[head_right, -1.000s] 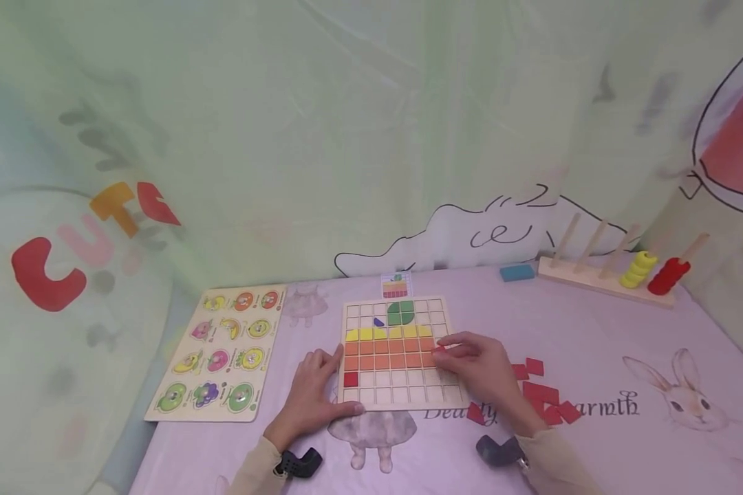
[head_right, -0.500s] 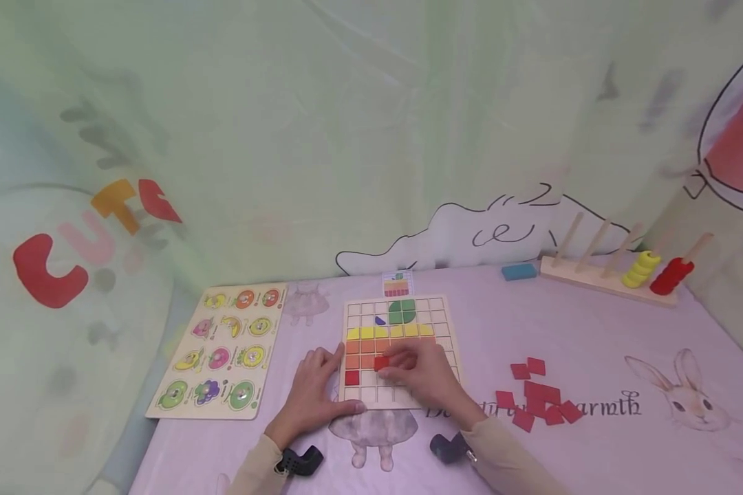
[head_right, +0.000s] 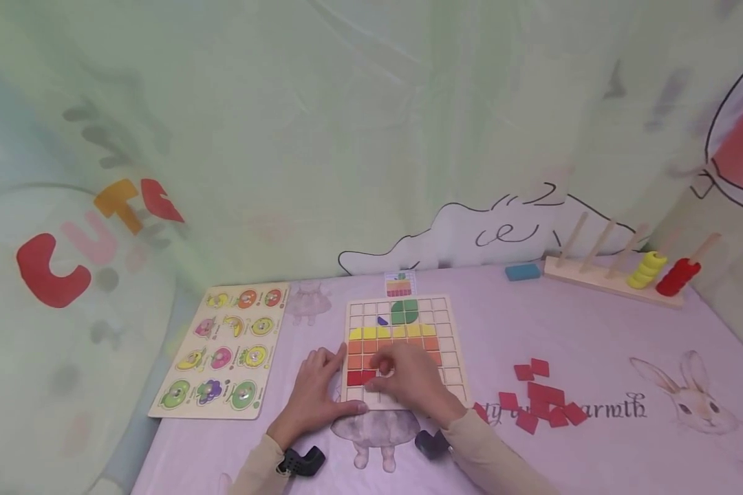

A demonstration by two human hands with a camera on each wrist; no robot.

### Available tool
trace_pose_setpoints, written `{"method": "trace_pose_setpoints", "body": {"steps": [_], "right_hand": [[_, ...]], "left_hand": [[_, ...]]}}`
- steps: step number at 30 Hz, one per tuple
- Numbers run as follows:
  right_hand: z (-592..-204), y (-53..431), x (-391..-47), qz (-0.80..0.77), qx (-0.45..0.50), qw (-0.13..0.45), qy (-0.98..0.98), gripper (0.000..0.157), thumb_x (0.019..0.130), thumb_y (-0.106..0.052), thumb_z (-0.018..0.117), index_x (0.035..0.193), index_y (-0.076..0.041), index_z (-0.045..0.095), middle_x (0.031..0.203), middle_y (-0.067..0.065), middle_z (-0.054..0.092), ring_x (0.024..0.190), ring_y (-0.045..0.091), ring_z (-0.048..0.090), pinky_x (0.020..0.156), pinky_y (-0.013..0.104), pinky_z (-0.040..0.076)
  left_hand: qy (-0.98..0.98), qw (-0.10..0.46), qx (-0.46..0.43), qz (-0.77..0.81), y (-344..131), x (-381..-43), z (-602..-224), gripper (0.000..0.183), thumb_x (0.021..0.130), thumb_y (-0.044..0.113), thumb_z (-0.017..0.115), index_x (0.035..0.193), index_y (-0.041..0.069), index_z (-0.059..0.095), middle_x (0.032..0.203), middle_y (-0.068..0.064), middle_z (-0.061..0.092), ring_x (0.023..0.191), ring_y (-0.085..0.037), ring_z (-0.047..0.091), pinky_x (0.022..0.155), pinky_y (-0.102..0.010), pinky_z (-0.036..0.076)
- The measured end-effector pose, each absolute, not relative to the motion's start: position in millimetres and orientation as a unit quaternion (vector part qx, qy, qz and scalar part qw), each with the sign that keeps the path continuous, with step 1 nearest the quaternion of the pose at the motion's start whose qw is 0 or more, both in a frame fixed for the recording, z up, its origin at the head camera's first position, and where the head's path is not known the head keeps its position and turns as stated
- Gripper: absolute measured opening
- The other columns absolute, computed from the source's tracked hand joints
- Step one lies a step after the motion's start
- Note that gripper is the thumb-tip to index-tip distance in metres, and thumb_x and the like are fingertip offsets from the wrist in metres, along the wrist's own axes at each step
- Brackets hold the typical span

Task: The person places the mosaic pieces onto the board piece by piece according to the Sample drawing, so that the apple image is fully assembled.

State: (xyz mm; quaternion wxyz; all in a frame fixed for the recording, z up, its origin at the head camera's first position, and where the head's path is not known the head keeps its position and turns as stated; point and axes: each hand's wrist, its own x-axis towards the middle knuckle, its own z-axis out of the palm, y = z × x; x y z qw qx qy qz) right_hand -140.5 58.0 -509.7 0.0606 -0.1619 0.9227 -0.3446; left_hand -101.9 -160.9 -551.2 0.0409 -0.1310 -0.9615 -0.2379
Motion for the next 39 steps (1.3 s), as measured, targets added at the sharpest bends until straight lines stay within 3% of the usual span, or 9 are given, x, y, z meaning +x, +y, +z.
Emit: {"method": "trace_pose_setpoints", "body": {"steps": [7, 21, 28, 33, 39], "right_hand": [[-505.1, 56.5, -138.3, -0.323, -0.169, 0.054, 0.930, 0.017, 0.078, -0.023, 0.096, 0.089, -0.024, 0.083, 0.073, -0.015, 0.059, 0.074, 0.008, 0.052, 0.067, 0.027, 0.043], [-490.9, 67.8, -136.6, -0.326, -0.193, 0.056, 0.924, 0.016, 0.079, -0.020, 0.094, 0.090, -0.020, 0.083, 0.073, -0.014, 0.060, 0.073, 0.008, 0.052, 0.067, 0.026, 0.043], [-477.5, 140.5, -142.2, -0.315, -0.146, 0.046, 0.937, 0.030, 0.083, -0.030, 0.092, 0.107, -0.013, 0.082, 0.082, -0.005, 0.066, 0.077, 0.014, 0.054, 0.067, 0.027, 0.044], [-475.0, 215.9, -148.1, -0.275, -0.086, 0.052, 0.956, 0.047, 0.082, -0.023, 0.092, 0.120, -0.001, 0.076, 0.099, 0.012, 0.071, 0.084, 0.023, 0.058, 0.065, 0.030, 0.049], [-483.0, 285.6, -149.9, -0.236, -0.044, 0.058, 0.969, 0.062, 0.077, -0.022, 0.094, 0.125, 0.007, 0.069, 0.111, 0.033, 0.065, 0.094, 0.044, 0.061, 0.064, 0.042, 0.058]], "left_hand": [[-0.962, 0.040, -0.130, -0.237, -160.6, -101.9, -550.1, 0.118, 0.071, 0.075, 0.084, 0.162, 0.012, 0.045, 0.102, 0.005, 0.042, 0.095, -0.010, 0.033, 0.084, -0.028, 0.030], [-0.962, 0.045, -0.135, -0.233, -159.8, -103.2, -552.7, 0.118, 0.071, 0.076, 0.083, 0.162, 0.011, 0.045, 0.103, 0.005, 0.043, 0.095, -0.010, 0.034, 0.085, -0.029, 0.031], [-0.959, 0.059, -0.144, -0.238, -160.2, -101.5, -552.3, 0.117, 0.071, 0.074, 0.084, 0.161, 0.008, 0.046, 0.103, 0.004, 0.042, 0.093, -0.010, 0.033, 0.083, -0.029, 0.031], [-0.959, 0.052, -0.141, -0.239, -160.0, -100.3, -551.5, 0.118, 0.071, 0.075, 0.084, 0.162, 0.010, 0.044, 0.103, 0.004, 0.042, 0.094, -0.009, 0.032, 0.084, -0.029, 0.030], [-0.959, 0.044, -0.135, -0.247, -160.5, -99.6, -551.0, 0.119, 0.071, 0.075, 0.083, 0.163, 0.011, 0.043, 0.105, 0.004, 0.044, 0.096, -0.010, 0.034, 0.086, -0.030, 0.031]]}}
